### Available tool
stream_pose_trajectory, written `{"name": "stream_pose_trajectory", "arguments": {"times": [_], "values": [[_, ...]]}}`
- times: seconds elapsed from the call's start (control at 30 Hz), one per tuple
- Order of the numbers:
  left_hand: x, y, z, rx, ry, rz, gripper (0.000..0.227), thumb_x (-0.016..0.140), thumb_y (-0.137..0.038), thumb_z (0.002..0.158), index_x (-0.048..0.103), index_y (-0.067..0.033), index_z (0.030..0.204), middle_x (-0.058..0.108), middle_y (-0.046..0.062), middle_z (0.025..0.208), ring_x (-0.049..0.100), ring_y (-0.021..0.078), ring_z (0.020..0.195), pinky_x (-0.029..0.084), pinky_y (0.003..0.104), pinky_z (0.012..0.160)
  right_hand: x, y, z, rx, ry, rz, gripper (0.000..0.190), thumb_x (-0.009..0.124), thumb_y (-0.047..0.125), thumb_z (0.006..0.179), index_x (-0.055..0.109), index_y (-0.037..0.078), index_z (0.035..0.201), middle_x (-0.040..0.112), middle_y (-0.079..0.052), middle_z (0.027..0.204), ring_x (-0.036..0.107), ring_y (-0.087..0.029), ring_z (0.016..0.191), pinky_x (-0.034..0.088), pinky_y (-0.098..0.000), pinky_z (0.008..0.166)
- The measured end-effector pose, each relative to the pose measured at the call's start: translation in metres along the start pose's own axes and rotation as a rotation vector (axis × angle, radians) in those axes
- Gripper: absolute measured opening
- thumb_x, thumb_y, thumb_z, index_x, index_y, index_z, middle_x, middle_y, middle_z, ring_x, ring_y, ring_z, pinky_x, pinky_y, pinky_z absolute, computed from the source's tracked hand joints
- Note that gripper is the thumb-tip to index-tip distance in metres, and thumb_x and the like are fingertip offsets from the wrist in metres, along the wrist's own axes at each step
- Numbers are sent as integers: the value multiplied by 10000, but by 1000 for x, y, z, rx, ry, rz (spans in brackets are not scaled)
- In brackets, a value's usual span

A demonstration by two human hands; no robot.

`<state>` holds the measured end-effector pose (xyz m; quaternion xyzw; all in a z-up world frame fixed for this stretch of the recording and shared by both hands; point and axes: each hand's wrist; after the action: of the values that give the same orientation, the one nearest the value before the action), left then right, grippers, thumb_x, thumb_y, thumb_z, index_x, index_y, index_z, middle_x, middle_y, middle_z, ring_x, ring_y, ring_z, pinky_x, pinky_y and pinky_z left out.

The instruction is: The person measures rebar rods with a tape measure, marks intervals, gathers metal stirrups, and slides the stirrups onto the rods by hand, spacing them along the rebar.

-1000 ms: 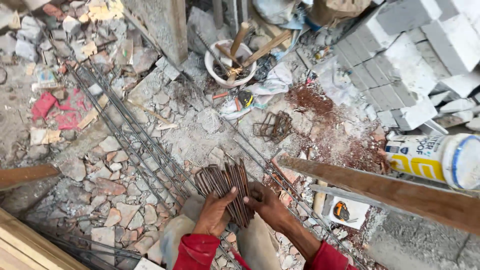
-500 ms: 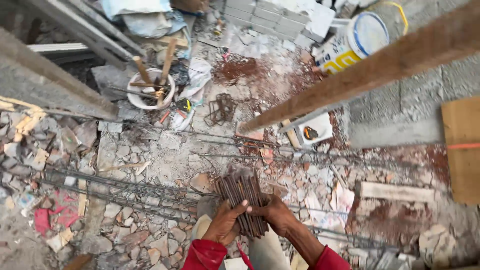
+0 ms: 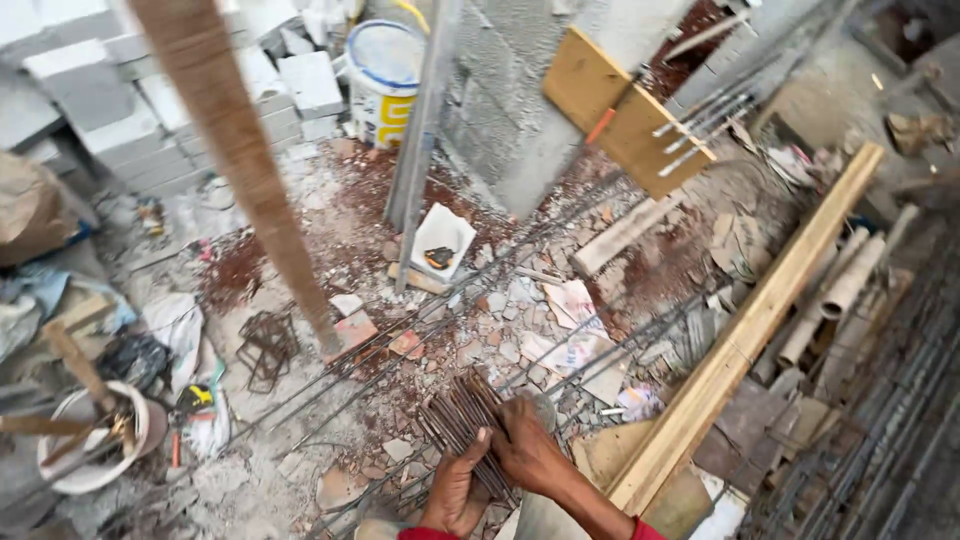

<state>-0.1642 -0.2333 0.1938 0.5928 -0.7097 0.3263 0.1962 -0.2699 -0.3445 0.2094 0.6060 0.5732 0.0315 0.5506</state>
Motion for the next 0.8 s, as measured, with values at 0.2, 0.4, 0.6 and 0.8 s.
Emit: {"name": "stream_pose_trajectory", "arguments": {"times": [0.2,0.4,0.6,0.8], "values": [[81,79,81,-110,-48,20,379,777,-153,812,678,6,1141,767,127,1054,751,276,942,630,449,824,-91,-81,-7,81,-100,122,491,536,143,988,470,-24,1445,404,-235,1472,466,-418,1333,398,-450,1107],[153,140,162,-59,-85,243,421,821,-186,837,666,41,1157,742,154,978,709,282,806,582,436,618,-190,-159,14,218,-121,373,494,513,158,1000,488,125,1492,551,-161,1403,605,-319,1272,475,-393,1084],[250,166,198,-11,-168,260,463,781,-96,778,642,33,1201,770,167,1024,768,299,860,655,448,686,-274,-211,45,286,-14,472,523,498,226,1034,419,206,1550,606,-174,1388,650,-317,1209,479,-413,1061],[301,175,231,163,-190,239,424,765,-14,790,655,30,1197,765,136,999,755,271,847,639,427,680,-371,-212,77,178,296,244,559,438,190,1063,323,116,1605,709,-302,1146,718,-364,990,567,-408,928]]}}
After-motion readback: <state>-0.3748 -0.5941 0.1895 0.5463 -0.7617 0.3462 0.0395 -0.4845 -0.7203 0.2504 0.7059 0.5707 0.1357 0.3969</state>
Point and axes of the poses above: each hand's wrist, its own z-axis towards the middle knuckle, its own x-axis out of the palm, y = z × x
